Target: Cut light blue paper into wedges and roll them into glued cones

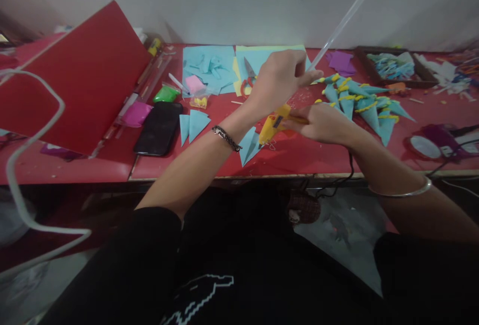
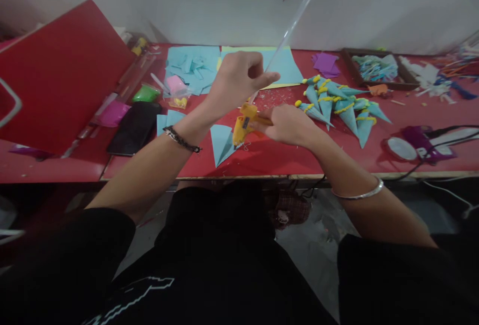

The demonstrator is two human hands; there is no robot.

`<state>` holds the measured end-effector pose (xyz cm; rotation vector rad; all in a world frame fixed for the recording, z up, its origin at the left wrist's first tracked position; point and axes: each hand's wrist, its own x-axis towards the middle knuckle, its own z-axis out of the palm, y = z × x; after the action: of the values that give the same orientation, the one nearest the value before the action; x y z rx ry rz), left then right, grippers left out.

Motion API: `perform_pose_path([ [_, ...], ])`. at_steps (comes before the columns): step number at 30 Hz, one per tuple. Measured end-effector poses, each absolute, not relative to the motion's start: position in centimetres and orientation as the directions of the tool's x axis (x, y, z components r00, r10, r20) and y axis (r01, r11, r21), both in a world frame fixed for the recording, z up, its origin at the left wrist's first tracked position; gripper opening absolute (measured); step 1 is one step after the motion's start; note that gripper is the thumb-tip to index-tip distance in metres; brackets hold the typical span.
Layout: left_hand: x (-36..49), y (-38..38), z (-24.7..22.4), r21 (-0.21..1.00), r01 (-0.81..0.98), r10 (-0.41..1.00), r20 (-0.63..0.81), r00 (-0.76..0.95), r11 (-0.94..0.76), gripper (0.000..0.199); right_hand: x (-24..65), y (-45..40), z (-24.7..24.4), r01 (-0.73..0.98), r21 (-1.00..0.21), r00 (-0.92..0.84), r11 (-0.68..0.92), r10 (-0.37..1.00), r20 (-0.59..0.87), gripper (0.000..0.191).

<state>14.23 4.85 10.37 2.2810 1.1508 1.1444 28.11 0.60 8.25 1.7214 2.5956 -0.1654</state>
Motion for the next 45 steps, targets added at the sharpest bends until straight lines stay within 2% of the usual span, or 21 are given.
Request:
perform_pose_path([
  [8, 14.6, 5.2, 10.5, 0.594, 0.523, 0.789, 0.51, 0.342, -0.611, 0.03, 28.5, 0.9, 8.5, 0.927, -0.003, -0.372, 0.374, 0.922, -0.104, 0.054],
  [15, 14.5, 5.5, 10.4, 0.54, 0.569, 0.777, 0.523, 0.349, -0.62, 0.033, 28.9, 1.2, 8.3, 0.915, -0.01, -0.404, 0.404, 0.913, -0.058, 0.05],
  [22, 13.9, 4.9, 11.3, 0.48, 0.591, 0.752, 0.523, 0.401, -0.649, 0.03, 30.1, 1.1, 8.4, 0.945, -0.124, -0.308, 0.303, 0.951, -0.027, 0.044],
  [24, 13.3, 4.7, 11.7, 0.493, 0.566, 0.742, 0.545, 0.391, -0.66, 0.037, 30.4, 0.9, 8.7, 0.949, -0.177, -0.266, 0.259, 0.964, -0.017, 0.044],
  [26, 12.2, 4.5, 11.7, 0.513, 0.519, 0.723, 0.573, 0.386, -0.684, 0.034, 30.7, 0.7, 8.9, 0.953, -0.213, -0.224, 0.216, 0.974, -0.014, 0.045],
  [29, 9.6, 4.1, 10.1, 0.505, 0.514, 0.712, 0.59, 0.381, -0.694, 0.017, 30.9, 0.2, 8.6, 0.952, -0.248, -0.187, 0.182, 0.982, 0.0, 0.045],
  [31, 7.5, 3.7, 7.7, 0.51, 0.547, 0.738, 0.562, 0.373, -0.664, 0.012, 30.8, -0.2, 7.9, 0.946, -0.274, -0.176, 0.171, 0.984, 0.009, 0.045],
  [37, 3.6, 1.5, 0.4, 0.455, 0.615, 0.762, 0.313, 0.566, -0.644, 0.013, 29.9, -1.2, 5.2, 0.928, -0.317, -0.206, 0.193, 0.979, -0.007, 0.045],
  [45, 3.5, 0.2, -0.9, 0.418, 0.66, 0.779, 0.265, 0.568, -0.624, 0.019, 29.3, -1.4, 3.8, 0.914, -0.323, -0.269, 0.245, 0.963, -0.031, 0.031],
])
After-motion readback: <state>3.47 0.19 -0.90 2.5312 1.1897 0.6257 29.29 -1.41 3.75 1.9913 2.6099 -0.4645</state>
